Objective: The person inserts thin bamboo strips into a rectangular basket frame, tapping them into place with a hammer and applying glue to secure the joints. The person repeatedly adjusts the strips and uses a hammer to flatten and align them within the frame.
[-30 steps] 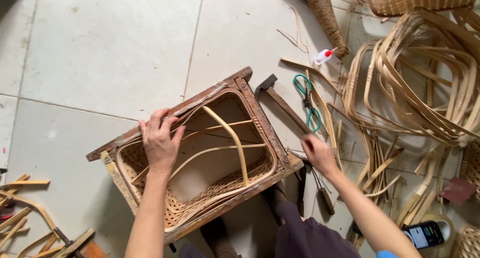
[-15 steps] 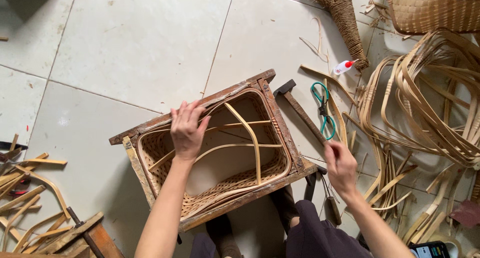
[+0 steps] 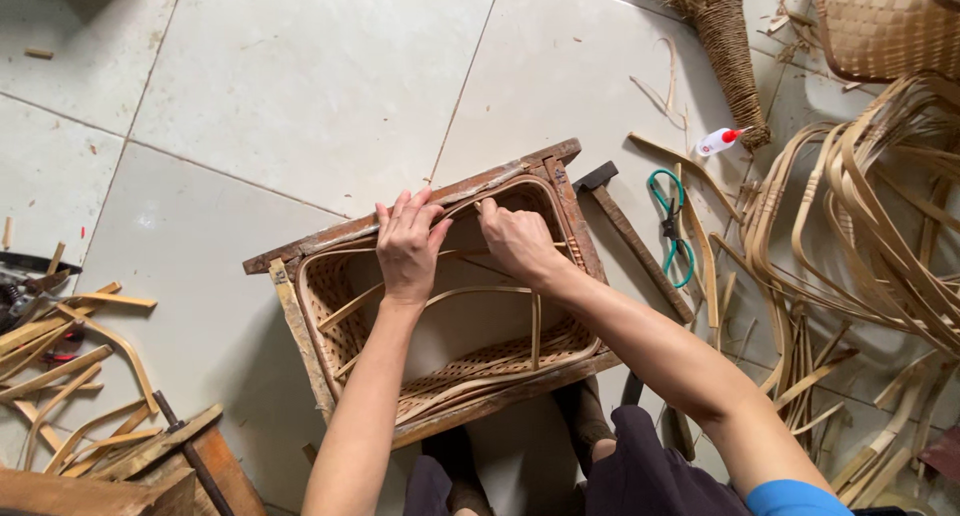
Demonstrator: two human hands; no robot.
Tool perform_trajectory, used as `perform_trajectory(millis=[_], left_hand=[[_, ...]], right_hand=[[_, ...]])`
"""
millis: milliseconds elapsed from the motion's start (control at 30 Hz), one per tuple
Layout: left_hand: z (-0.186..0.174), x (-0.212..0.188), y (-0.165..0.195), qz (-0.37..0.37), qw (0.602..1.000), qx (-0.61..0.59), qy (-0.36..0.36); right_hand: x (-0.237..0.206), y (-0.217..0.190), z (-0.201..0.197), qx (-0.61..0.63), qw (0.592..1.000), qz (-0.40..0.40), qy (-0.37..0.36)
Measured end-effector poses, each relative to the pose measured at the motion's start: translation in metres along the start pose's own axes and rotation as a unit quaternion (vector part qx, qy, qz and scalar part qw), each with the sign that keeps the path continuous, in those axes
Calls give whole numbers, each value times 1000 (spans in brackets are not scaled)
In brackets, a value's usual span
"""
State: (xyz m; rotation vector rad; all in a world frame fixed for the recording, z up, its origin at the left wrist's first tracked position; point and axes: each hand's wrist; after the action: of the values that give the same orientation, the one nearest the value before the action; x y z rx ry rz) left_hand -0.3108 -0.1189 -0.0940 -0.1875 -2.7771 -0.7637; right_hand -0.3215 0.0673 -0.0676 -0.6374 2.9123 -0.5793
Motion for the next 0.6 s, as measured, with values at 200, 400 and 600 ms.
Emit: perform_trajectory(millis=[200, 400, 600], left_hand=[[5, 5, -7, -18, 1000, -13, -10], [13, -2, -18, -3, 1000, -6, -14], [-2, -13, -13, 38, 998, 33, -45]], right_hand=[[9, -7, -8, 35, 999, 18, -11], [-61, 7, -74, 132, 981, 20, 140], [-114, 121, -74, -84, 956, 282, 2]])
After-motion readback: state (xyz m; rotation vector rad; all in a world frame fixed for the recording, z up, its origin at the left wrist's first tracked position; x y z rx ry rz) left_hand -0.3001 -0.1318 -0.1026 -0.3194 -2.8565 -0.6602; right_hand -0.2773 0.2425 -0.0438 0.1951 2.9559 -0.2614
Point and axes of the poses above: each hand's wrist, its own x-axis towards the middle knuckle, its own z-axis out of the palm, y = z × x, and after that the axes turned 5 degrees about -z, right-handed
